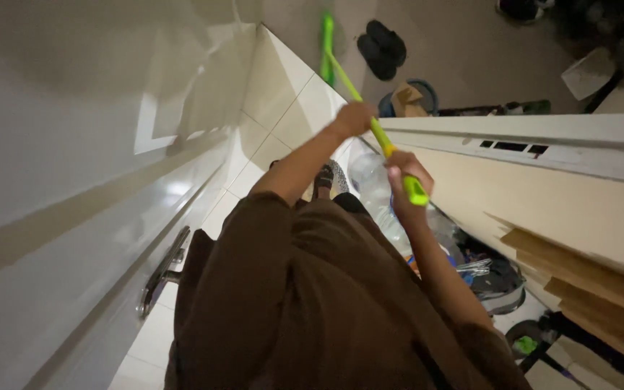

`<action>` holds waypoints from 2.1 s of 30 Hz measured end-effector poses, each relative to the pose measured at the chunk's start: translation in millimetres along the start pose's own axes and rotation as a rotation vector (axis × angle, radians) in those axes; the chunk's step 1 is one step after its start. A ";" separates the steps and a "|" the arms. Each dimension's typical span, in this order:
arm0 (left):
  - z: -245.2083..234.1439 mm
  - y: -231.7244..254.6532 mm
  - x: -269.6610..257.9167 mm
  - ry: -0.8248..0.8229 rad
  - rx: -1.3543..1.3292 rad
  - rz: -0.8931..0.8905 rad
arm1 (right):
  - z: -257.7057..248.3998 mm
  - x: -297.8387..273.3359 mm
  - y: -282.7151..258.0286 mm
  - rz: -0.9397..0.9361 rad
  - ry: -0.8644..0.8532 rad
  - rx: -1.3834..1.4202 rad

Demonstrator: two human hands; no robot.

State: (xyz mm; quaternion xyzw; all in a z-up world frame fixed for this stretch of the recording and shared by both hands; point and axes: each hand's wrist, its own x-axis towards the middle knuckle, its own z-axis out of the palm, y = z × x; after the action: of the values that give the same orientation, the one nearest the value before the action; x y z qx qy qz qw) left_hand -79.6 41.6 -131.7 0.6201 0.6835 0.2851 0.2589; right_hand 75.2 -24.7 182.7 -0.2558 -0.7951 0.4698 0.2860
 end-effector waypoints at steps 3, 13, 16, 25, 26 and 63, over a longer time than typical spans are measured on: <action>-21.1 -43.0 11.7 -0.021 0.180 -0.169 | 19.1 9.2 35.4 -0.117 -0.028 0.183; -107.5 45.4 -0.9 0.257 0.016 -0.044 | -32.7 -1.1 -23.8 -0.187 -0.011 0.118; -98.7 94.5 -24.5 0.328 -0.158 0.049 | -51.5 -14.1 -29.4 -0.314 0.007 0.136; 38.8 5.7 -252.7 0.164 -0.704 -0.195 | -188.5 -48.8 -77.2 0.302 -0.398 2.313; 93.0 -46.8 -294.1 0.264 -0.499 -0.094 | -170.9 -45.0 -100.5 0.313 -0.412 2.288; -12.8 175.1 -396.2 0.272 -0.413 -0.917 | -193.6 -245.3 -238.8 -0.555 -0.607 0.356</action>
State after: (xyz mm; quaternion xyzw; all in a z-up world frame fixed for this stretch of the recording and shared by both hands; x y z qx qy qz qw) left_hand 72.4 -341.7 1.9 0.1501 0.8419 0.3493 0.3829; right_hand 349.8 -176.3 420.0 0.1698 -0.7883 0.5586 0.1944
